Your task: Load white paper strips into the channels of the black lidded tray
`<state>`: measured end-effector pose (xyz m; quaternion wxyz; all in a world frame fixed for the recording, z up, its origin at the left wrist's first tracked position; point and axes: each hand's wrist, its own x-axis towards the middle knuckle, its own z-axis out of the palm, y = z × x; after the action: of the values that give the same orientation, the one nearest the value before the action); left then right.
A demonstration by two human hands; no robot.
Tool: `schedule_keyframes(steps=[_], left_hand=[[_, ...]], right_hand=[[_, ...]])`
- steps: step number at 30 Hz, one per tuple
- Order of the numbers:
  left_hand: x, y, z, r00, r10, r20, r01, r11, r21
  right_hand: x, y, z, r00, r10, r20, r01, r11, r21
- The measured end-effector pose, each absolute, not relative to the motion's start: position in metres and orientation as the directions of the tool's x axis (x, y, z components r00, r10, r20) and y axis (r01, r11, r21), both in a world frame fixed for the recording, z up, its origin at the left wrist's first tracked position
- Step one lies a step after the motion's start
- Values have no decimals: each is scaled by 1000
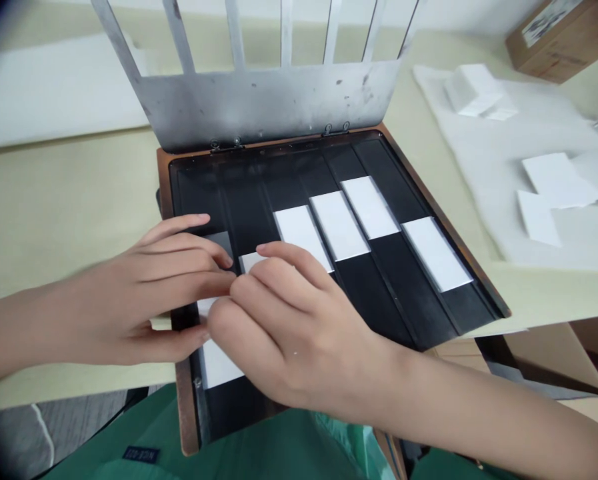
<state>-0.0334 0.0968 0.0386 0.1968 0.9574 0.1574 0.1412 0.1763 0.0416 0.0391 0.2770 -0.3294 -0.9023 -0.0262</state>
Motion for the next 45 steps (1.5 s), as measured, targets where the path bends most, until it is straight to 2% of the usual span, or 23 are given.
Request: schedule_keyframes(steps=[4,7,9,13,14,18,22,34,39,41,43,45], left_hand=[[-32,97,38,913,359,192,250,-867,431],[-31,98,37,912,363,191,250,-861,443],[-31,99,37,908,368,201,249,-859,447],[-31,98,38,909,365,201,243,-856,456],[-32,98,38,912,361,196,241,-857,456],[-32,99,37,917,349,195,232,-861,453],[-34,101,37,921,344,185,231,-861,453],[-34,99,37,918,351,182,234,-853,467],[-33,101,36,918,359,170,246,-849,468],[-32,103,36,920,350,178,240,-860,451],[-33,101,36,901,325,286,196,-895,400],[-36,91,38,883,263,388,179,-954,239]], right_hand=[[185,33,49,-516,690,507,693,684,-226],[193,20,50,-482,704,521,680,676,-285],[197,10,44,-565,636,525,623,746,-234],[200,-4,28,-804,392,448,447,894,21],[199,-6,25,-823,384,418,436,900,31],[195,-9,23,-848,432,306,451,892,-11],[192,-9,25,-863,425,273,448,893,28],[190,-16,23,-814,487,317,533,843,73],[193,-15,27,-767,551,328,594,803,40],[194,-13,29,-761,554,337,597,801,32],[193,-11,30,-762,554,334,594,804,22],[191,-9,30,-753,564,339,594,804,-17]])
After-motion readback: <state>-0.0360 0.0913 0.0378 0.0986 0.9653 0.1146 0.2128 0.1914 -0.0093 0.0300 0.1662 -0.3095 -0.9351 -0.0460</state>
